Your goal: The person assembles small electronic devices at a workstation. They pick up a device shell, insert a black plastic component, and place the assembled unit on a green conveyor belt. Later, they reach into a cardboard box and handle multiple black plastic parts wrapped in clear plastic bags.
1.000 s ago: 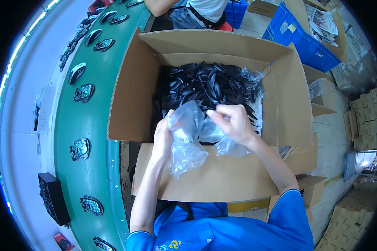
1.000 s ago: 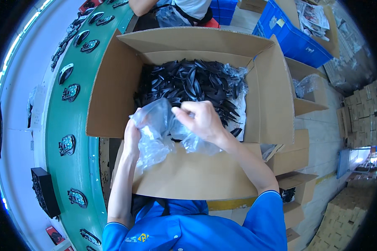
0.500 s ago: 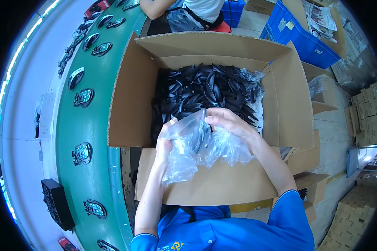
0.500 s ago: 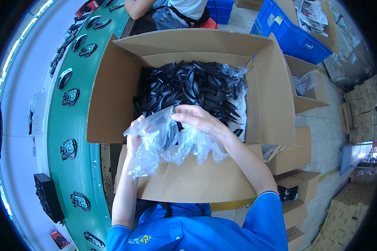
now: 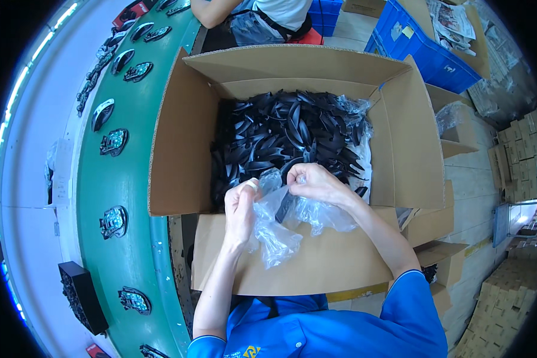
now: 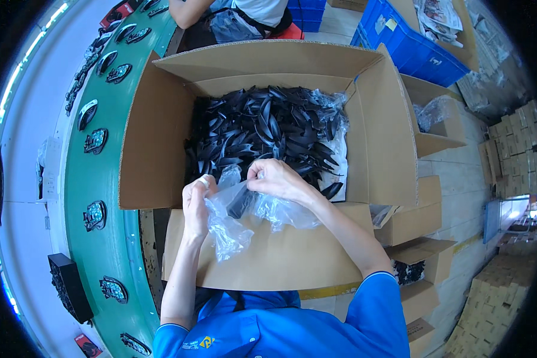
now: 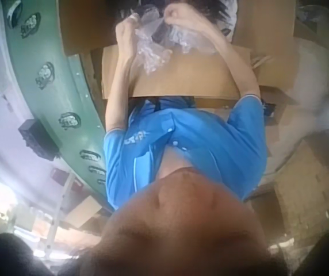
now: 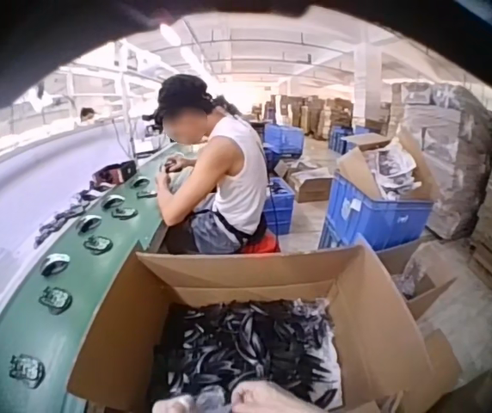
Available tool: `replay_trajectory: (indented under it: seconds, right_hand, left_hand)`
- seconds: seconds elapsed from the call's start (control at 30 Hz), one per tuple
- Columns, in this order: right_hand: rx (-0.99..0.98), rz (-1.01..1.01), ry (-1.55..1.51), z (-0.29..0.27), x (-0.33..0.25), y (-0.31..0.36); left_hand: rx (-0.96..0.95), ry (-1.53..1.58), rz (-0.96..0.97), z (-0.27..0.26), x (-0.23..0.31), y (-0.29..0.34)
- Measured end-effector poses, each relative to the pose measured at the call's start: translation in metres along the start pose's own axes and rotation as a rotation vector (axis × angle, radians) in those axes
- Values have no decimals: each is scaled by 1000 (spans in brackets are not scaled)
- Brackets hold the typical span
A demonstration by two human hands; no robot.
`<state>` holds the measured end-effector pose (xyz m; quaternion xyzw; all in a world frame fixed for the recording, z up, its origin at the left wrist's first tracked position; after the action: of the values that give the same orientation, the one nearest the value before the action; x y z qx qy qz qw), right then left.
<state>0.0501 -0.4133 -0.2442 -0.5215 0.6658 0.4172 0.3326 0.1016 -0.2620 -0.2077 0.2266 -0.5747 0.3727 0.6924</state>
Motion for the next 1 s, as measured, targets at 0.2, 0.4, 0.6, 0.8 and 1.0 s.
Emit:
replay_trajectory:
  seconds: [0.2, 0.4, 0.6, 0.8, 1.0]
  right_hand:
    - [81, -8, 193, -13, 10, 0]
    - [73, -6, -329, -2, 8, -3]
    - [426, -98, -99, -43, -3, 14]
    - [423, -502, -356, -6, -96, 33]
    - [642, -448, -568, -6, -94, 15]
  left_hand:
    - [245, 92, 70, -14, 15, 0]
    - [166, 92, 24, -18, 6, -2]
    - [147, -13, 62, -25, 8, -2]
    - [-47, 60, 27, 22, 3, 10]
    - [19, 75, -44, 21, -23, -2]
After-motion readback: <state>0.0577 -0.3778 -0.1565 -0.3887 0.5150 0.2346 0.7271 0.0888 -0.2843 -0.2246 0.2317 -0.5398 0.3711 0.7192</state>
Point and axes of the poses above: each hand's wrist, its own y-axis away from the middle knuckle, its own z-axis out of the palm, x = y × z, the point moved 8 cm from there along -y, towards the middle knuckle, and after that the axes turned 4 degrees about y, right-handed, at the moved point
